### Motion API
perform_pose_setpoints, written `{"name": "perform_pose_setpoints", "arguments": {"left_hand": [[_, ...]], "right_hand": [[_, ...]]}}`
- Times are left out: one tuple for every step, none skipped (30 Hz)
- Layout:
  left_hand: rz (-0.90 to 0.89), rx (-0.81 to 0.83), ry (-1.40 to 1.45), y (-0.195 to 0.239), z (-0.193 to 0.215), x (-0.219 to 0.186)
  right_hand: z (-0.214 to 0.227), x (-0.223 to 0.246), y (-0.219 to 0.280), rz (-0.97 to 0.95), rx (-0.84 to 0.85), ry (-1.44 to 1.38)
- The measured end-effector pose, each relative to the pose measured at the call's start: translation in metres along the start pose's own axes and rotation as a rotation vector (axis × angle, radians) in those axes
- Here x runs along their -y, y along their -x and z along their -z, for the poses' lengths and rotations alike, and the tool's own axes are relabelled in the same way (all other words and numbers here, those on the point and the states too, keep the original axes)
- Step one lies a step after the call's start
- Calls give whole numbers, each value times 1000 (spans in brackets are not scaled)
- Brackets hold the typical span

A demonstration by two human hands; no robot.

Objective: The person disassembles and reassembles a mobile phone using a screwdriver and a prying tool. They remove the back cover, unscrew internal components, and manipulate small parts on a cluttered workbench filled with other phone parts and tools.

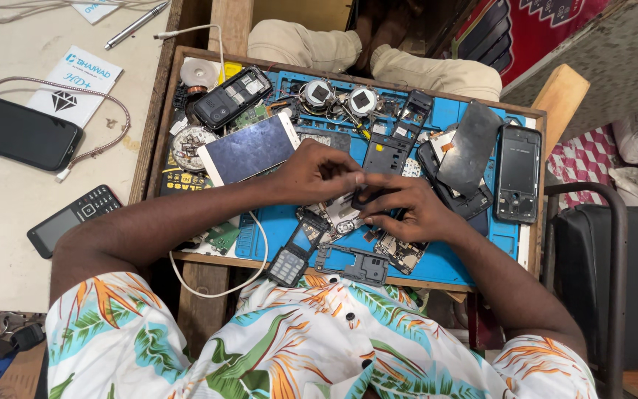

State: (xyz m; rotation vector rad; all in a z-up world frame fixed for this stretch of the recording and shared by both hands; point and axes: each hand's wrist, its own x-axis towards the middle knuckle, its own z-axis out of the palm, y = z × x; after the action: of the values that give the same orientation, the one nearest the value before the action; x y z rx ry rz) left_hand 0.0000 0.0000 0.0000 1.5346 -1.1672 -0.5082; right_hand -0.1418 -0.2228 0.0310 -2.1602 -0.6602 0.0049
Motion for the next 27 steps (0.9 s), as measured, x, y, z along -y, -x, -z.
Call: {"name": "perform_pose_setpoints", "arguments": {"left_hand": [[-19, -3, 2, 0, 0, 1], [-38, -6, 3, 0, 0, 2], [-58, -7, 6, 0, 0, 3], [-56, 1, 24, 0, 0, 4], [-54, 9, 42, 0, 0, 5], [-52, 17, 60, 0, 0, 6], [-55, 25, 74, -1, 1, 7], [-58, 33, 87, -1, 3, 7], [-60, 42, 104, -2, 3, 7], [-40, 39, 87, -1, 2, 7], [-22, 36, 68, -1, 2, 7], [-3, 33, 50, -1, 2, 6], [-8, 22, 49, -1, 1, 5], [-13, 10, 49, 0, 0, 4], [-19, -1, 49, 0, -1, 4], [-32, 2, 57, 0, -2, 4], [-45, 3, 64, 0, -2, 4], [-57, 4, 71, 0, -1, 4], [-54, 13, 78, 0, -1, 5], [-51, 22, 85, 0, 0, 6], [-47, 31, 94, 0, 1, 6], [-42, 35, 98, 0, 1, 7], [-37, 37, 100, 0, 1, 7], [-32, 40, 102, 0, 2, 7], [-2, 41, 106, 0, 1, 6], [27, 43, 109, 0, 1, 5], [57, 44, 112, 0, 0, 4]], "right_hand": [[0, 0, -1, -3, 6, 7], [0, -1, -1, -7, 12, 14], [0, -1, -1, 4, 10, 19], [0, -2, -1, 14, 9, 23], [0, -2, -1, 25, 8, 27], [0, -2, 0, 25, 12, 28], [0, -2, -1, 28, 14, 30], [0, -2, -1, 31, 17, 32], [0, -2, -1, 27, 12, 26], [-1, -2, 0, 24, 7, 21], [-1, -2, 0, 22, 2, 15], [-1, -2, 0, 21, 3, 18], [-1, -2, 0, 19, 4, 22], [0, -2, 0, 18, 6, 25], [-1, -2, 0, 15, 7, 22], [-1, -2, 0, 13, 8, 20], [-1, -2, 0, 11, 11, 16], [-1, -2, -1, 10, 14, 16], [-1, -2, -1, 8, 16, 17], [-1, -2, -1, 6, 18, 19], [-1, -2, 0, 12, 16, 20], [-1, -2, 0, 17, 14, 21], [-1, -2, 0, 25, 12, 23], [-1, -2, -1, 25, 13, 23], [-1, -2, -1, 25, 14, 24], [0, -2, -1, 25, 14, 24], [0, -2, -1, 24, 13, 26]]}}
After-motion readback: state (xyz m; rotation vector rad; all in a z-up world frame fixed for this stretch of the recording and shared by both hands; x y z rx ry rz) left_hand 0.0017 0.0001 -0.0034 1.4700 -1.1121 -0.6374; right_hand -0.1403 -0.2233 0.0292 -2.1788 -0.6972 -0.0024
